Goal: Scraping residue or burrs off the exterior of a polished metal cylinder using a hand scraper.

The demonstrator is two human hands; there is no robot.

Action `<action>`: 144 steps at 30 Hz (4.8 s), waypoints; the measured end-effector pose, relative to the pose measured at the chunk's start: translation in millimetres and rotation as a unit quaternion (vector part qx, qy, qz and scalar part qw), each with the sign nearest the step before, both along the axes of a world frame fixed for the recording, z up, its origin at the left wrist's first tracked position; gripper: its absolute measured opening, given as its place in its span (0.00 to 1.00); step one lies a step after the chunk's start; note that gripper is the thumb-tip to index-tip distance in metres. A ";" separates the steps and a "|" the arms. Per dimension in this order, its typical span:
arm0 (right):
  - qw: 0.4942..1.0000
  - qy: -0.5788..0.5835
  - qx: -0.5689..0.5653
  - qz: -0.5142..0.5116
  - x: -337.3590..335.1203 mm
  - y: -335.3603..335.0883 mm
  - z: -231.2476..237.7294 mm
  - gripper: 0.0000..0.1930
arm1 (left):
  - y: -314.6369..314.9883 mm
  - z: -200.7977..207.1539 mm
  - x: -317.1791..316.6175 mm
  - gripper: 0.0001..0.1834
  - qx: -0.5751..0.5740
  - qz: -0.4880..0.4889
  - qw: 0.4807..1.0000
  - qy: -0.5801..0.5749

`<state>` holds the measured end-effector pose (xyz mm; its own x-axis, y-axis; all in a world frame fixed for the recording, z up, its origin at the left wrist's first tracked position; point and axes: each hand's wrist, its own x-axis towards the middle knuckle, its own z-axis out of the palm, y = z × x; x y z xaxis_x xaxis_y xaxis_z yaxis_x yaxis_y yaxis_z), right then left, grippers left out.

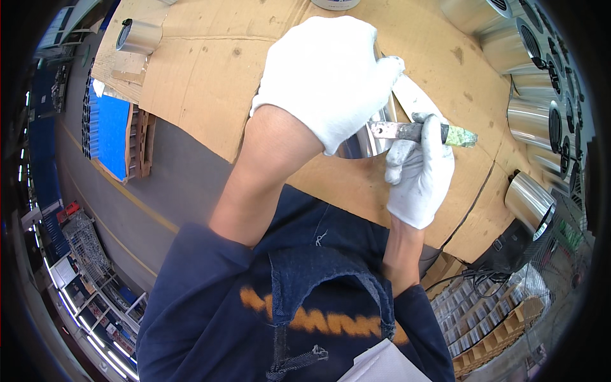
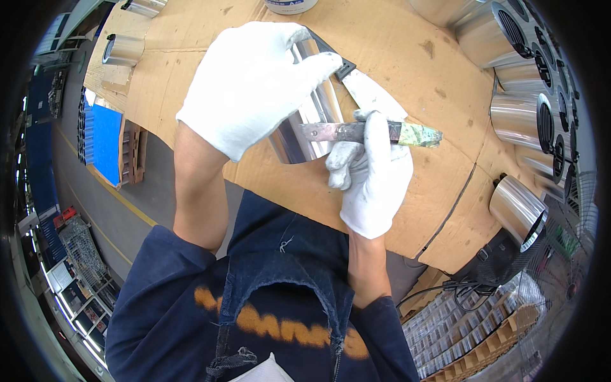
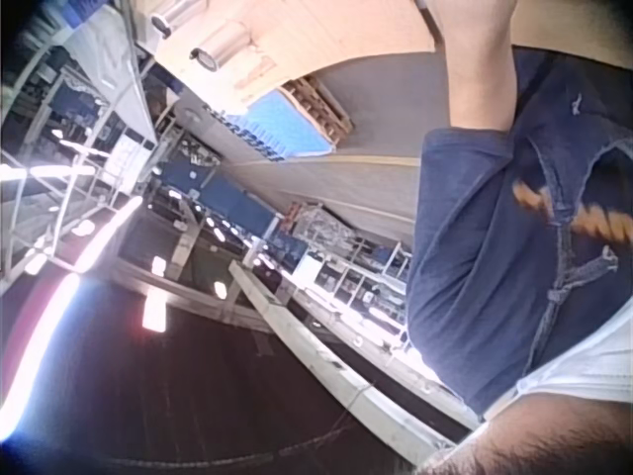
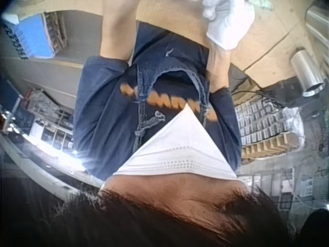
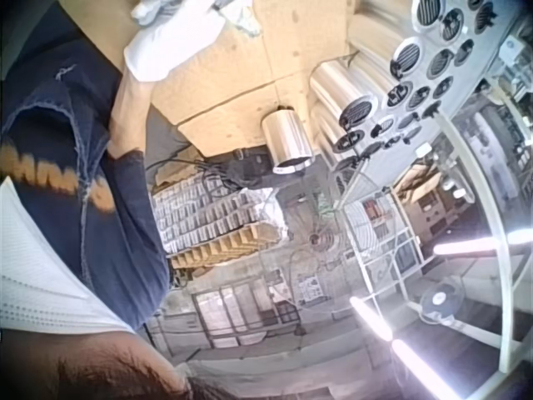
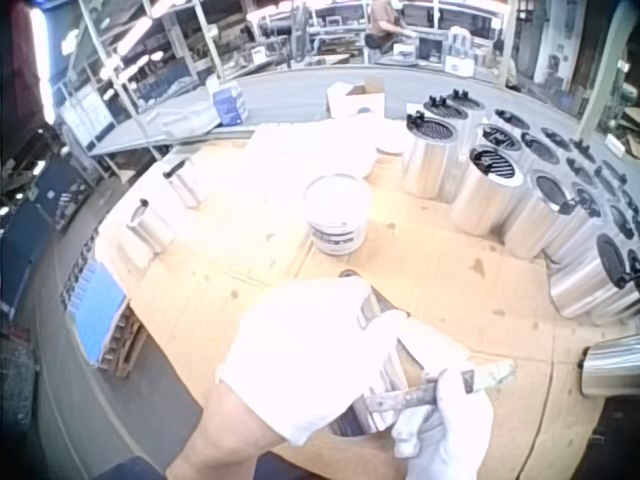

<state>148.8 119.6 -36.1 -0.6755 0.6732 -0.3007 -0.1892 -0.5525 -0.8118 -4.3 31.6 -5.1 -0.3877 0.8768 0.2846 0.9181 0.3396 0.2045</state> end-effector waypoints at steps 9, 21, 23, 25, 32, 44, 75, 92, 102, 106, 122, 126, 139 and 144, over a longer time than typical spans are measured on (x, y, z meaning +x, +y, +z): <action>1.000 -0.004 0.002 -0.014 -1.0 -0.6 0.2 0.13 | 0.2 1.9 0.4 0.15 -0.003 0.001 1.000 -0.016; 0.985 0.172 -0.007 -0.004 15.0 8.8 -14.9 0.12 | 1.7 -2.1 -1.5 0.14 0.008 0.017 0.999 -0.031; 0.986 0.164 -0.005 -0.029 14.4 1.8 -12.6 0.11 | 2.0 2.0 -1.0 0.14 -0.004 0.019 0.999 -0.041; 0.986 0.166 -0.034 -0.014 18.5 4.1 -18.5 0.10 | 2.5 3.2 -0.9 0.14 -0.019 0.022 0.998 -0.052; 0.994 0.105 -0.024 -0.034 15.8 0.7 -18.8 0.09 | 0.7 3.1 -0.6 0.15 -0.018 0.024 0.999 -0.040; 0.995 0.093 -0.016 -0.023 12.4 1.3 -22.3 0.09 | 2.5 2.2 0.4 0.16 -0.013 0.015 1.000 -0.023; 0.996 0.088 0.001 -0.031 13.1 -0.8 -19.1 0.08 | 0.6 -1.8 -1.3 0.14 -0.004 0.015 1.000 -0.025; 0.993 0.111 -0.011 -0.035 15.0 -0.8 -19.8 0.09 | -0.3 0.5 -0.7 0.15 -0.010 0.007 1.000 0.014; 0.996 0.091 0.006 -0.026 14.8 0.1 -21.0 0.09 | 9.7 18.5 5.8 0.11 -0.049 0.106 0.982 -0.148; 0.995 0.099 0.010 -0.023 16.6 1.7 -24.0 0.09 | 10.4 12.5 3.5 0.11 -0.032 0.025 0.999 -0.011; 0.994 0.094 0.025 -0.041 18.2 1.4 -27.6 0.10 | 9.3 15.6 -0.7 0.11 -0.009 -0.028 1.000 0.002; 0.994 0.105 0.032 -0.017 19.1 1.2 -25.9 0.10 | 8.5 17.2 1.4 0.12 -0.036 -0.048 0.998 0.026; 0.994 0.108 0.025 -0.020 17.9 0.8 -26.0 0.10 | 5.7 16.3 -4.0 0.16 0.002 -0.117 0.980 0.158; 0.993 0.112 0.018 -0.031 19.9 0.7 -23.6 0.09 | 3.5 19.0 6.8 0.07 0.104 -0.079 0.988 0.087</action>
